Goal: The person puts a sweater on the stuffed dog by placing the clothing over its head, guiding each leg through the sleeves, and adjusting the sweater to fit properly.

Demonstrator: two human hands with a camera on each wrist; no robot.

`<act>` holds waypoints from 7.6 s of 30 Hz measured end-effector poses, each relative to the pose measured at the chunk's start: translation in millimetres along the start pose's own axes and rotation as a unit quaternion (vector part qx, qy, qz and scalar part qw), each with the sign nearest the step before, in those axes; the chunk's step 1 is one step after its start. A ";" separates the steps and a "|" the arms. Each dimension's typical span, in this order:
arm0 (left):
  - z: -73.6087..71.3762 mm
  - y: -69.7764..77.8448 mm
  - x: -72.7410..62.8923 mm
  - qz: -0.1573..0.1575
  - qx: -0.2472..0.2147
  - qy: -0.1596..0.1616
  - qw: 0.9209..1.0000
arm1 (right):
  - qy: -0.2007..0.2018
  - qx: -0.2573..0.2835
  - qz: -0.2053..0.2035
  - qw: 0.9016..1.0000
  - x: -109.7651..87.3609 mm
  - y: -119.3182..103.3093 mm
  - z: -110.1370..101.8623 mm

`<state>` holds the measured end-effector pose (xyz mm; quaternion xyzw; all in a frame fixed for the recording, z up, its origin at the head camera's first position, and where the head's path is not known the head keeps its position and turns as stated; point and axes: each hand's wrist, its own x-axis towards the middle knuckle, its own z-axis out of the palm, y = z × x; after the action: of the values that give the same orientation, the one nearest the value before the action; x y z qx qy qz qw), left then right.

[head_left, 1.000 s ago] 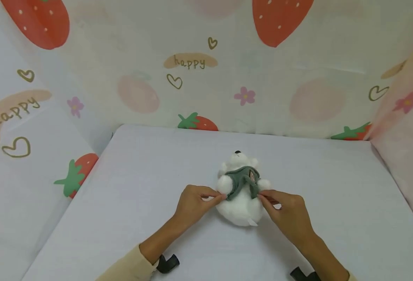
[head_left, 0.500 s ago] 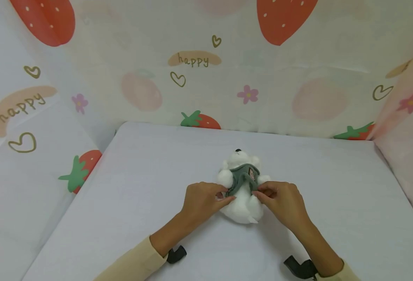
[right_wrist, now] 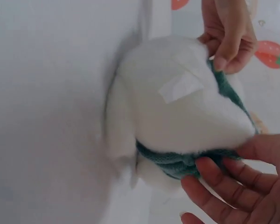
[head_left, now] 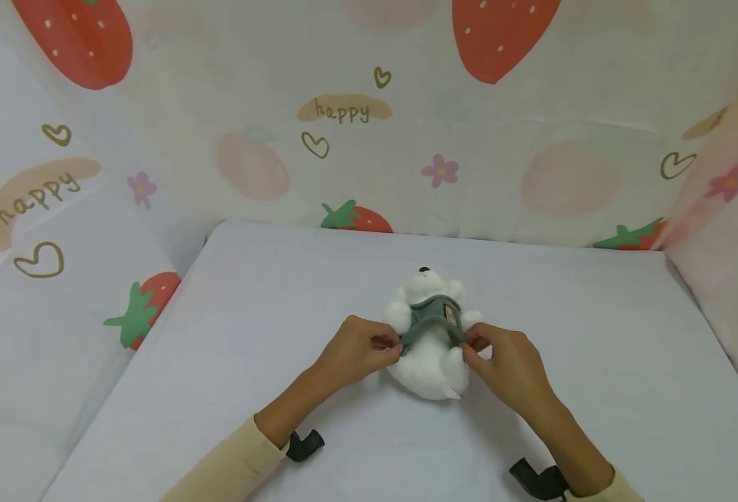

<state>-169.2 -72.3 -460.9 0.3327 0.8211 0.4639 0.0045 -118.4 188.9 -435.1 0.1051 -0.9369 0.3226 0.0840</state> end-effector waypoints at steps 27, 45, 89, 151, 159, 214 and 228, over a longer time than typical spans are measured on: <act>-24.0 -19.1 0.7 0.020 0.226 -0.092 0.970 | 0.031 -0.058 0.003 0.998 -5.1 2.1 12.4; -14.7 5.5 14.2 -0.008 0.116 -0.043 0.992 | -0.063 -0.021 -0.112 0.991 6.1 20.5 -22.0; -16.1 9.1 17.0 0.023 0.098 -0.051 0.994 | -0.194 -0.004 -0.160 0.968 119.7 -7.9 -5.6; -2.2 -24.8 -2.8 -0.176 -0.148 -0.012 0.973 | 0.194 0.076 -0.287 0.935 20.4 49.4 -4.8; 3.6 -27.9 -2.2 -0.119 -0.063 0.013 0.991 | 0.123 -0.028 -0.316 0.940 11.1 41.0 -1.6; -1.9 -29.1 36.7 -0.361 -0.429 -0.029 0.828 | -0.263 0.309 0.227 0.885 43.0 42.1 -13.6; 8.9 -19.7 53.1 -0.299 -0.338 -0.072 0.890 | -0.232 0.346 0.165 0.894 46.0 40.2 -11.4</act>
<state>-218.4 -43.2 -465.0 0.0824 0.6728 0.6648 0.3140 -171.8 220.3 -439.4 0.0430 -0.7624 0.6024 -0.2325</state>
